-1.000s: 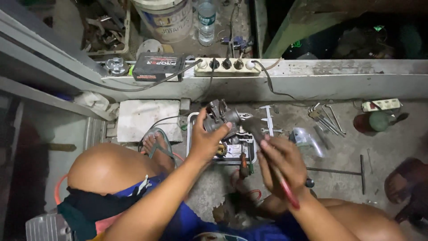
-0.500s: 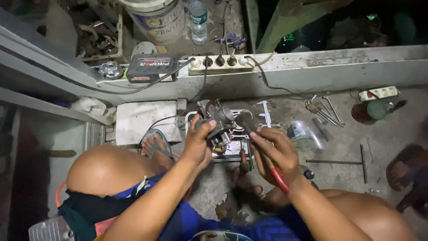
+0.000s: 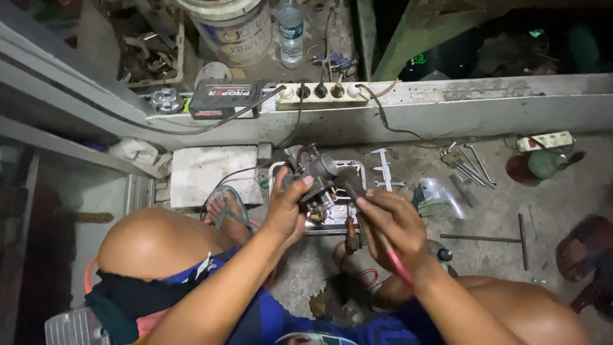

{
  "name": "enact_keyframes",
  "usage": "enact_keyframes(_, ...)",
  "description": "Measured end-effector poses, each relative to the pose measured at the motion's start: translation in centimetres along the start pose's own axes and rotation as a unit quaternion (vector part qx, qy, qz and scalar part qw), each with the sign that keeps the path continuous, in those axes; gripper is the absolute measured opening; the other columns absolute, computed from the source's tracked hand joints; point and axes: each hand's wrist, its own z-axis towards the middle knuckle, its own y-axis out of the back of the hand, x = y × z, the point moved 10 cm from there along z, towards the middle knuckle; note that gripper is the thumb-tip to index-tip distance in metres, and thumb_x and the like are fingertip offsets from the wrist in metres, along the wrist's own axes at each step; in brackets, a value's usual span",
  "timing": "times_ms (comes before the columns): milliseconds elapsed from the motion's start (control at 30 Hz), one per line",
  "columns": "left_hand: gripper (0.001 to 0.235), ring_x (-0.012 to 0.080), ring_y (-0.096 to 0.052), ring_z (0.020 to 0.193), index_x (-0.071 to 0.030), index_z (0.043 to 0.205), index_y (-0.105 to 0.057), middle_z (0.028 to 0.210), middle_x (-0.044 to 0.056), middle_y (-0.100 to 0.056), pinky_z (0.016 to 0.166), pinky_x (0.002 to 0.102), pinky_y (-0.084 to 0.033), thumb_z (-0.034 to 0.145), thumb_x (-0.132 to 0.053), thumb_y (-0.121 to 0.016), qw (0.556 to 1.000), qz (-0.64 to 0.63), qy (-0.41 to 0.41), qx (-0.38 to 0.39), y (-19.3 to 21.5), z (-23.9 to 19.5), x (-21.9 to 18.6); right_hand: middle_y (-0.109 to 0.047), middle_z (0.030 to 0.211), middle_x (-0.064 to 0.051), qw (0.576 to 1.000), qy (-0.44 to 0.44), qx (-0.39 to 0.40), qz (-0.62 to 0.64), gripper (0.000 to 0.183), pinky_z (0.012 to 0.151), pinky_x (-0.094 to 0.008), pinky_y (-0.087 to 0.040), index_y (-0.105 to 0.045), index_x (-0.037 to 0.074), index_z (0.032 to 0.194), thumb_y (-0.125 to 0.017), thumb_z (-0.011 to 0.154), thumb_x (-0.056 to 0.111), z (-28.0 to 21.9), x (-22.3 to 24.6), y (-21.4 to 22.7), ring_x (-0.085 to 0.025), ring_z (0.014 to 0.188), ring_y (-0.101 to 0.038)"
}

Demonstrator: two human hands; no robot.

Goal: Cleaning and disassembling motorcycle carburetor parts using a screwdriver and cleaning fluid.

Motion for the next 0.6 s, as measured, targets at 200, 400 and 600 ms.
enact_keyframes(200, 0.118, 0.0325, -0.064, 0.108, -0.005, 0.157, -0.021, 0.122, 0.023, -0.062, 0.096, 0.05, -0.053, 0.057, -0.024, -0.08, 0.998, -0.007, -0.024, 0.052, -1.6, -1.0, -0.7, -0.067, 0.121, -0.024, 1.0, -0.006, -0.007, 0.02, 0.032, 0.098, -0.045, -0.063, -0.068, -0.001, 0.121, -0.077, 0.09, 0.005, 2.6, 4.3, 2.8, -0.038, 0.112, -0.071)
enact_keyframes(400, 0.036, 0.0246, -0.066, 0.089, -0.01, 0.109, -0.062, 0.101, 0.011, -0.07, 0.067, 0.038, -0.057, 0.079, -0.026, -0.073, 0.985, -0.004, -0.039, 0.167, -3.2, -0.7, -0.6, -0.064, 0.127, -0.024, 0.999, 0.012, -0.017, 0.033, 0.032, 0.097, -0.046, -0.065, -0.065, 0.003, 0.125, -0.073, 0.094, 0.002, 1.3, 1.7, 2.3, -0.038, 0.115, -0.07)
enact_keyframes(600, 0.033, 0.0354, -0.076, 0.076, -0.012, 0.101, -0.071, 0.091, 0.021, -0.075, 0.069, 0.047, -0.065, 0.08, -0.037, -0.072, 0.987, -0.028, 0.015, 0.154, -3.1, 0.1, 0.8, -0.075, 0.101, -0.019, 0.995, -0.035, -0.067, 0.061, 0.019, 0.083, -0.049, -0.06, -0.081, 0.005, 0.101, -0.075, 0.084, -0.003, 2.2, -1.2, 2.3, -0.038, 0.091, -0.074)
